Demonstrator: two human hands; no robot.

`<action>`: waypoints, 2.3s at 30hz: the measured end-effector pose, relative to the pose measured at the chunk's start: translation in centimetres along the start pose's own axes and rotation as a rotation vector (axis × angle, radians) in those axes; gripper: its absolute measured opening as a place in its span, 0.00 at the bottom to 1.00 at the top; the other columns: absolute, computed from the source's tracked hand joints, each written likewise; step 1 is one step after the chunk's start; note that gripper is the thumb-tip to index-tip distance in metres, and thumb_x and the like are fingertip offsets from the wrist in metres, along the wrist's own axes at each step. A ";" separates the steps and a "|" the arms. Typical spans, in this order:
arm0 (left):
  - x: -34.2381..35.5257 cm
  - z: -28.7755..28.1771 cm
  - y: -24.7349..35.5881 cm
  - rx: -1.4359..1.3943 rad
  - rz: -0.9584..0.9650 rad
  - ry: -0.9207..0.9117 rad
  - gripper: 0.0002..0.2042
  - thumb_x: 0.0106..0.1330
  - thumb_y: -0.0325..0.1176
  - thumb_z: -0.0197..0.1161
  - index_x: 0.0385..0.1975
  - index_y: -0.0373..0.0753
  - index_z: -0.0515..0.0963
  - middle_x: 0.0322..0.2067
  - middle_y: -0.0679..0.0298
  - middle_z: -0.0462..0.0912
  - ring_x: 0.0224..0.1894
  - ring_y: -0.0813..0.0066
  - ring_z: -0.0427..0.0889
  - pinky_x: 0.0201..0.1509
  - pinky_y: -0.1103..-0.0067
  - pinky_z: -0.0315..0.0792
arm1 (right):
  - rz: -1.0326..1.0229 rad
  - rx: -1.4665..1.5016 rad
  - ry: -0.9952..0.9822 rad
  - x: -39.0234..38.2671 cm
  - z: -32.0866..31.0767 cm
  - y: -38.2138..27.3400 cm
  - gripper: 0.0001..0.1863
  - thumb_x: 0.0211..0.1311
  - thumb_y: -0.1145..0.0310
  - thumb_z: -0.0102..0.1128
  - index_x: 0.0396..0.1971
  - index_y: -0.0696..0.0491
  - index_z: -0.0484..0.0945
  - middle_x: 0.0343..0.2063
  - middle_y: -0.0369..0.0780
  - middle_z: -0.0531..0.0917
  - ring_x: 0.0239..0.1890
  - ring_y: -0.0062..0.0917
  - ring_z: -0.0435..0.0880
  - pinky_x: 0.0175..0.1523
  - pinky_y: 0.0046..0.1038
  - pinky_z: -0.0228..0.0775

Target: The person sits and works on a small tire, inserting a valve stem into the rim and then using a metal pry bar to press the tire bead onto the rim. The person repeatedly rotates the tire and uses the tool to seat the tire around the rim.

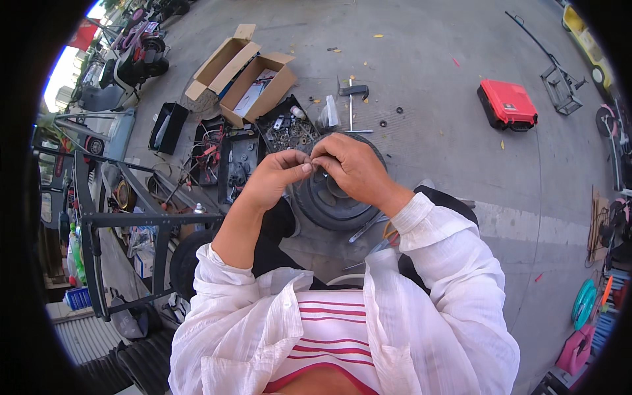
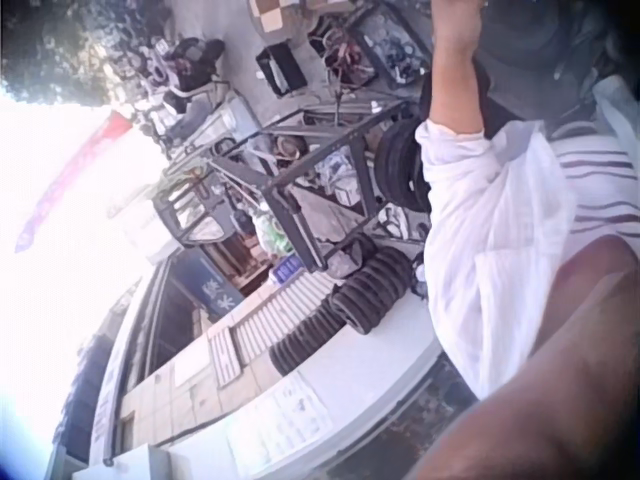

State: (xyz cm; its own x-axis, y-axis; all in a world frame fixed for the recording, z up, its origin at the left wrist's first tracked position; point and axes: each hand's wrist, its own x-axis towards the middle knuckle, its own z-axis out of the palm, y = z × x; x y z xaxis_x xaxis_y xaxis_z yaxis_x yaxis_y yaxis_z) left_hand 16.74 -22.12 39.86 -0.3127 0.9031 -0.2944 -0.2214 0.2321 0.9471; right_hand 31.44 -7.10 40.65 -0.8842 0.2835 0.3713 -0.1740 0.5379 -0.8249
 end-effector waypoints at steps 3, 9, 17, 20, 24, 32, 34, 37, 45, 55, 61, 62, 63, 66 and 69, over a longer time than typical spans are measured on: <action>-0.2 0.1 0.0 0.170 0.033 0.025 0.06 0.65 0.29 0.63 0.37 0.33 0.80 0.30 0.70 0.80 0.33 0.85 0.74 0.38 0.85 0.67 | 0.043 -0.014 -0.039 0.1 0.1 0.1 0.06 0.59 0.73 0.60 0.35 0.57 0.77 0.31 0.44 0.80 0.34 0.38 0.80 0.40 0.32 0.71; 0.0 0.5 -1.3 0.148 0.043 0.056 0.07 0.68 0.31 0.60 0.39 0.34 0.77 0.30 0.67 0.80 0.32 0.83 0.77 0.38 0.84 0.73 | 0.353 0.200 -0.093 0.0 0.3 1.0 0.09 0.60 0.70 0.62 0.37 0.59 0.77 0.33 0.42 0.82 0.33 0.27 0.81 0.40 0.29 0.72; 2.0 0.7 -8.5 -0.475 -0.552 0.082 0.08 0.72 0.31 0.52 0.43 0.36 0.75 0.28 0.68 0.79 0.29 0.77 0.80 0.39 0.76 0.79 | 0.394 0.177 0.168 0.6 -0.9 2.7 0.14 0.62 0.66 0.62 0.41 0.61 0.76 0.31 0.41 0.83 0.31 0.24 0.81 0.38 0.26 0.73; 4.5 -3.9 -5.6 -0.480 -0.377 0.300 0.09 0.71 0.28 0.51 0.44 0.32 0.74 0.31 0.64 0.79 0.32 0.74 0.80 0.42 0.75 0.80 | 0.377 0.172 0.226 0.9 -1.6 2.9 0.13 0.63 0.66 0.62 0.40 0.60 0.76 0.30 0.41 0.83 0.31 0.23 0.81 0.38 0.26 0.73; 8.2 -13.4 4.3 -0.623 0.024 0.512 0.35 0.75 0.41 0.46 0.67 0.26 0.34 0.62 0.35 0.59 0.62 0.47 0.68 0.60 0.63 0.73 | 0.374 0.173 0.243 0.2 -2.5 3.0 0.12 0.63 0.67 0.61 0.39 0.60 0.76 0.29 0.42 0.83 0.30 0.24 0.81 0.38 0.26 0.73; 8.7 -19.3 -5.0 -0.484 -0.018 0.757 0.34 0.74 0.45 0.46 0.69 0.29 0.42 0.65 0.38 0.57 0.66 0.45 0.63 0.63 0.57 0.69 | 0.359 0.168 0.298 -0.9 -5.3 1.8 0.13 0.63 0.65 0.61 0.39 0.61 0.76 0.29 0.42 0.84 0.30 0.26 0.82 0.39 0.27 0.73; 9.4 -18.4 -8.7 -0.407 -0.201 0.737 0.29 0.74 0.44 0.46 0.66 0.28 0.54 0.62 0.43 0.66 0.64 0.50 0.68 0.60 0.62 0.71 | 0.359 0.155 0.300 -1.1 -6.0 1.7 0.14 0.63 0.65 0.61 0.40 0.61 0.77 0.30 0.43 0.84 0.31 0.27 0.82 0.39 0.28 0.73; 9.5 -15.4 -13.0 -0.153 -0.523 0.626 0.28 0.74 0.44 0.45 0.66 0.30 0.56 0.64 0.45 0.65 0.65 0.50 0.67 0.63 0.62 0.69 | 0.404 0.127 0.282 -2.3 -6.0 1.6 0.15 0.62 0.65 0.61 0.40 0.62 0.77 0.31 0.44 0.83 0.31 0.27 0.82 0.39 0.28 0.73; 12.6 -12.4 -23.5 0.638 -0.468 0.420 0.39 0.64 0.54 0.59 0.66 0.29 0.58 0.62 0.44 0.67 0.64 0.54 0.68 0.65 0.70 0.63 | 0.448 -0.001 0.281 -3.3 -7.9 2.2 0.14 0.65 0.67 0.60 0.43 0.60 0.76 0.31 0.38 0.81 0.30 0.18 0.77 0.38 0.22 0.71; 16.1 -12.9 -25.2 0.531 -0.469 0.505 0.38 0.61 0.57 0.63 0.58 0.27 0.68 0.51 0.48 0.77 0.52 0.60 0.77 0.55 0.70 0.71 | 0.504 -0.170 0.201 -3.9 -8.5 3.1 0.13 0.62 0.66 0.61 0.40 0.59 0.76 0.28 0.41 0.80 0.28 0.26 0.76 0.34 0.28 0.69; 13.8 -8.9 -22.8 0.550 -0.335 0.517 0.40 0.54 0.52 0.72 0.53 0.19 0.68 0.42 0.49 0.81 0.41 0.65 0.82 0.46 0.75 0.76 | 0.469 -0.384 0.106 -5.2 -8.6 4.0 0.15 0.61 0.59 0.58 0.31 0.58 0.77 0.26 0.47 0.80 0.31 0.46 0.79 0.35 0.42 0.69; 13.3 -7.8 -21.8 0.495 -0.341 0.464 0.40 0.54 0.51 0.72 0.53 0.19 0.68 0.42 0.48 0.81 0.41 0.65 0.83 0.46 0.76 0.76 | 0.459 -0.414 0.094 -5.5 -8.7 4.2 0.15 0.61 0.59 0.58 0.30 0.57 0.77 0.26 0.48 0.80 0.31 0.46 0.79 0.35 0.43 0.69; 12.9 -6.5 -20.9 0.440 -0.346 0.410 0.40 0.53 0.50 0.73 0.54 0.19 0.68 0.42 0.48 0.81 0.41 0.65 0.83 0.46 0.76 0.76 | 0.450 -0.444 0.082 -5.8 -8.7 4.4 0.15 0.61 0.58 0.58 0.29 0.57 0.77 0.25 0.48 0.80 0.31 0.47 0.79 0.34 0.44 0.69; 10.6 -2.0 -19.2 0.265 -0.341 0.393 0.26 0.51 0.37 0.74 0.46 0.26 0.75 0.40 0.54 0.83 0.38 0.69 0.83 0.43 0.77 0.74 | 0.382 -0.515 0.131 -6.1 -8.4 4.1 0.15 0.61 0.58 0.58 0.27 0.57 0.78 0.24 0.47 0.81 0.30 0.46 0.81 0.33 0.45 0.71; 8.1 2.1 -18.1 0.154 -0.280 0.428 0.23 0.50 0.31 0.72 0.45 0.28 0.76 0.37 0.55 0.83 0.35 0.69 0.82 0.40 0.76 0.75 | 0.355 -0.545 0.146 -6.4 -8.3 3.8 0.15 0.61 0.58 0.58 0.30 0.56 0.80 0.25 0.46 0.83 0.31 0.45 0.82 0.35 0.44 0.73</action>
State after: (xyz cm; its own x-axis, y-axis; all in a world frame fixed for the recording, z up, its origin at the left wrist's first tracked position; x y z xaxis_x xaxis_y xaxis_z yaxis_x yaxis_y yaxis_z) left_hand 20.11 -18.25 20.55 -0.6171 0.5784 -0.5336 -0.2219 0.5227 0.8231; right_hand 40.06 -0.26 38.69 -0.7728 0.6016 0.2023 0.3950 0.7053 -0.5886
